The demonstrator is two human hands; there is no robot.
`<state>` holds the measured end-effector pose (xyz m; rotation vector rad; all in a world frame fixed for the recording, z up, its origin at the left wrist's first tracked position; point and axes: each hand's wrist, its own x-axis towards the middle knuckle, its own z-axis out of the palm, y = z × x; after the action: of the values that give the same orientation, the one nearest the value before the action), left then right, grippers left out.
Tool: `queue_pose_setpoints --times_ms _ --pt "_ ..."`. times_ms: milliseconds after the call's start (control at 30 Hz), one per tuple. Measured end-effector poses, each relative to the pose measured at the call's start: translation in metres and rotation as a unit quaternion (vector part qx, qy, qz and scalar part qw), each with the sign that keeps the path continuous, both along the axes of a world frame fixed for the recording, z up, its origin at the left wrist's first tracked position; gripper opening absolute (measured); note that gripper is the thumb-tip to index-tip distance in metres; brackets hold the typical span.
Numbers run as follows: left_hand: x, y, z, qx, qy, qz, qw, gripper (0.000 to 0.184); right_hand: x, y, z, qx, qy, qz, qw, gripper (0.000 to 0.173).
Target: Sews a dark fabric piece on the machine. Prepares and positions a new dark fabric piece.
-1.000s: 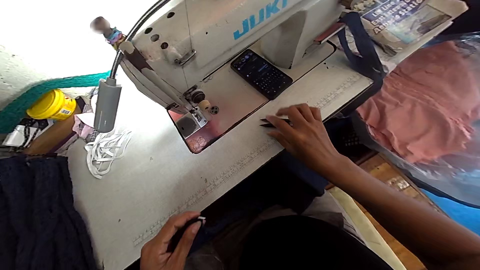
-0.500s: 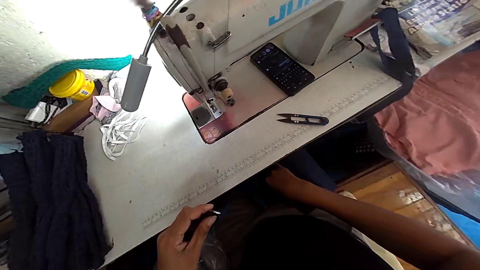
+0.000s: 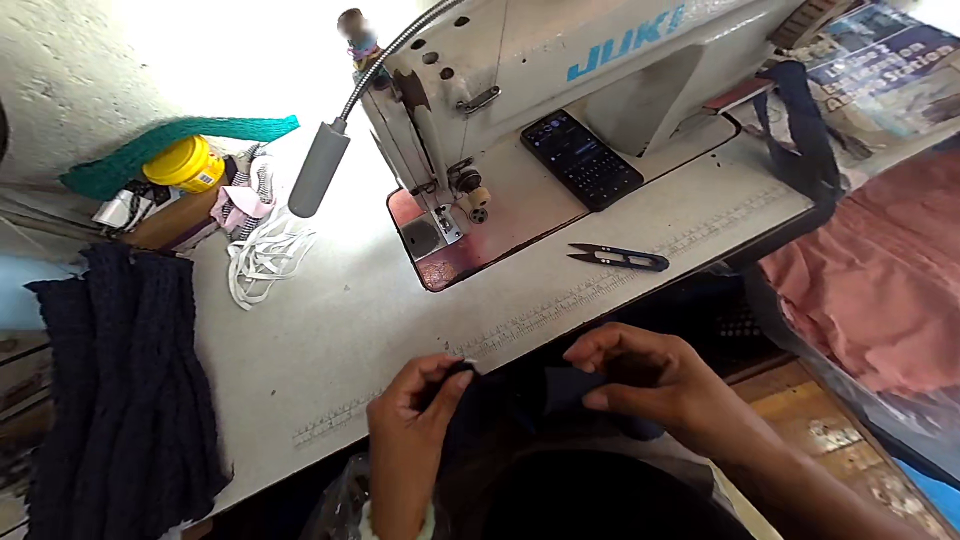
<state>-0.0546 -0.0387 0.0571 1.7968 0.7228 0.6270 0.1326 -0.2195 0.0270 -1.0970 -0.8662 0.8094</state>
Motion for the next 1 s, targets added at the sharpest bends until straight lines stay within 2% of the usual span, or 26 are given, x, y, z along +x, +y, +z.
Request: queue_pose_setpoints --times_ms 133,233,333,400,500,633,800,900,1000 --pt "-0.002 0.001 0.007 0.029 -0.018 -0.1 0.994 0.014 -0.006 0.038 0.011 0.016 -0.118 -0.159 0.98 0.018" --pt "-0.021 0.0 0.025 0.057 -0.026 -0.189 0.98 0.018 0.004 0.058 0.011 0.003 -0.136 -0.234 0.963 0.014" --pt "-0.029 -0.005 0.049 0.049 -0.058 -0.218 0.973 0.014 -0.005 0.069 0.013 0.01 -0.115 -0.187 0.976 0.01" --pt "-0.023 -0.008 0.055 0.047 -0.067 -0.177 0.981 0.012 -0.018 0.072 0.012 0.027 -0.096 -0.129 0.987 0.009" --pt "-0.002 -0.006 0.041 0.062 -0.077 -0.08 0.992 0.014 -0.033 0.072 0.008 0.045 -0.052 -0.077 0.995 0.011" --pt "0.019 0.0 0.025 0.088 -0.085 -0.038 0.992 0.014 -0.038 0.066 0.001 0.048 -0.047 -0.072 0.995 0.016" --pt "0.027 -0.002 0.021 0.06 -0.087 -0.026 0.994 0.015 -0.039 0.064 -0.003 0.054 -0.063 -0.09 0.992 0.016" --pt "0.027 0.0 0.022 0.041 -0.055 -0.023 0.997 0.024 -0.04 0.066 -0.004 0.061 -0.065 -0.09 0.992 0.016" --pt "0.022 0.01 0.024 -0.023 0.002 -0.074 0.997 0.049 -0.037 0.066 -0.005 0.069 -0.078 -0.066 0.992 0.014"
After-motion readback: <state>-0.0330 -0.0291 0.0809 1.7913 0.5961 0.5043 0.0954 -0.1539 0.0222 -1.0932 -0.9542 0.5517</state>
